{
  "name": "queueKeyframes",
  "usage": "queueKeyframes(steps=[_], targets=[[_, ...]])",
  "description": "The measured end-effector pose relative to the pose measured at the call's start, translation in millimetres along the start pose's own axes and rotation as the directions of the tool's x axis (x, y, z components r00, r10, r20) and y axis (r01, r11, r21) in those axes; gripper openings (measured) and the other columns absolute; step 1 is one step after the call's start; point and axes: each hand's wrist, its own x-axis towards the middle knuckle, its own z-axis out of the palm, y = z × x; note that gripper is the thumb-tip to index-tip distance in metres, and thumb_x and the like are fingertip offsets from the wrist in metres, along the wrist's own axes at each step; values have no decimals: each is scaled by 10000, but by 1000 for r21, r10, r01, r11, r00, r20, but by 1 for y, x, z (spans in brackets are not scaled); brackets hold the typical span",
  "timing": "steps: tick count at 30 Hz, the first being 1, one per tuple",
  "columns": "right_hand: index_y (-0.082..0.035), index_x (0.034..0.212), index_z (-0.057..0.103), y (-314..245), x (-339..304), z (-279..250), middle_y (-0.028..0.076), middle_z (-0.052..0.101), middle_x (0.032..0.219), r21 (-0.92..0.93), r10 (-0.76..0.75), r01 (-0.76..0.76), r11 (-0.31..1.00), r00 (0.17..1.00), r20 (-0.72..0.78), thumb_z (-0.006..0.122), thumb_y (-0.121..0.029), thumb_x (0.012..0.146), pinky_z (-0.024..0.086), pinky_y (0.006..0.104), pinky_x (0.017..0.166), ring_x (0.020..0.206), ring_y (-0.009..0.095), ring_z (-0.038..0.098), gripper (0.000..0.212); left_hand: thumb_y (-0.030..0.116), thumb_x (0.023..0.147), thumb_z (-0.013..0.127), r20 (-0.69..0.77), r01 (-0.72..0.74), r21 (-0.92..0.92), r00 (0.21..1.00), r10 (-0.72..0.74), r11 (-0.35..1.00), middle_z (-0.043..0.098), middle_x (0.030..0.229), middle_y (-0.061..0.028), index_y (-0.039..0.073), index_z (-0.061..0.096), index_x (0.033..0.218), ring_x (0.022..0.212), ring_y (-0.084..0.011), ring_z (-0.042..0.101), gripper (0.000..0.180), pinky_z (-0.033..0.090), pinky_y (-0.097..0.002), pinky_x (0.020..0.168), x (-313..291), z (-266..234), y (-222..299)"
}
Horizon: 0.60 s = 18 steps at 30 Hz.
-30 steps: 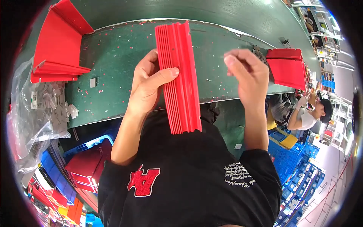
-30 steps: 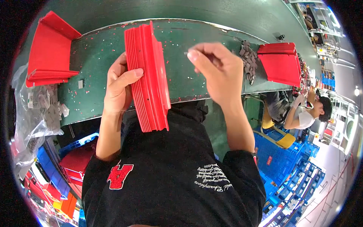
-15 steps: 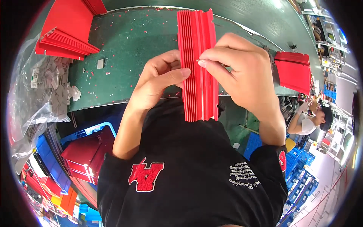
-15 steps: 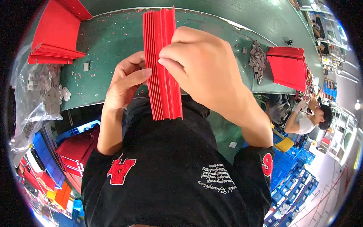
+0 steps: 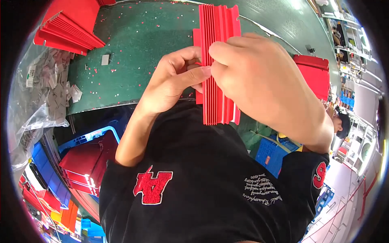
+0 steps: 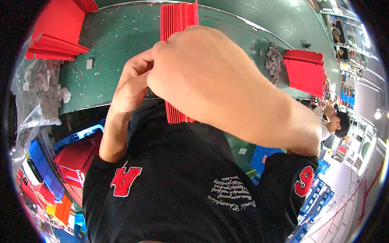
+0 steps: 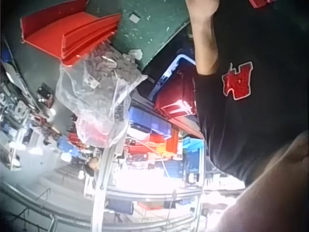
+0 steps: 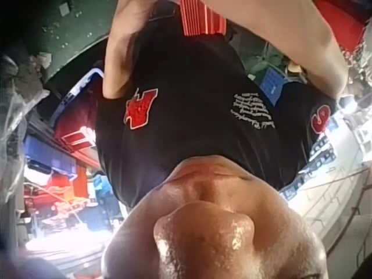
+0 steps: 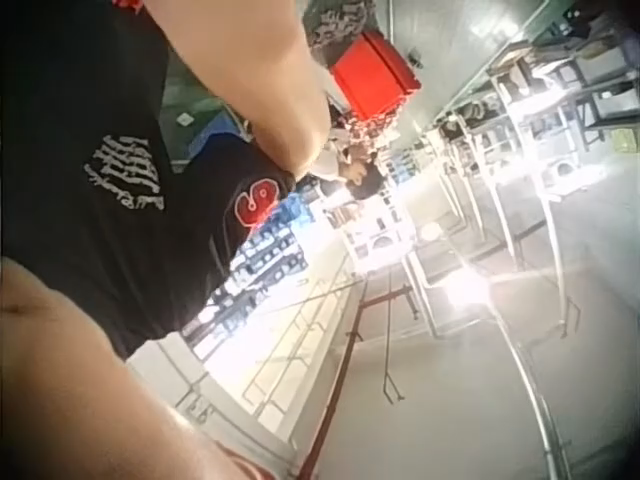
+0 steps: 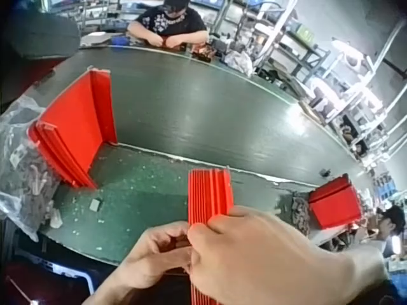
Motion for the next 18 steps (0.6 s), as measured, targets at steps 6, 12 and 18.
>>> queueKeyframes(steps=[6, 12, 18], targets=[[-49, 672, 607, 27, 18, -3, 56, 557, 766, -124, -21, 45, 991, 981, 193, 640, -82, 685, 503, 346, 619, 730, 211, 604, 49, 96, 911, 649, -10, 67, -72, 998, -67, 995, 620, 899, -4, 2, 614, 1065, 788, -65, 597, 184, 508, -227, 643, -2, 4, -1], [-44, 712, 624, -4, 3, -9, 65, 555, 765, -100, 11, 10, 995, 978, 206, 634, -72, 684, 516, 349, 647, 735, 224, 606, 41, 111, 920, 657, 23, -9, -78, 1000, 11, 997, 627, 896, -7, 0, 616, 1074, 766, -64, 599, 195, 515, -221, 622, -2, 5, -11], [-17, 816, 629, 24, 11, -13, 98, 565, 780, -41, -7, 8, 999, 999, 33, 652, -46, 778, 477, 358, 593, 668, 236, 606, 53, 126, 920, 666, -28, 69, -105, 997, -72, 992, 582, 807, 21, 21, 608, 956, 703, -49, 583, 126, 513, -222, 593, -1, 10, -4]])
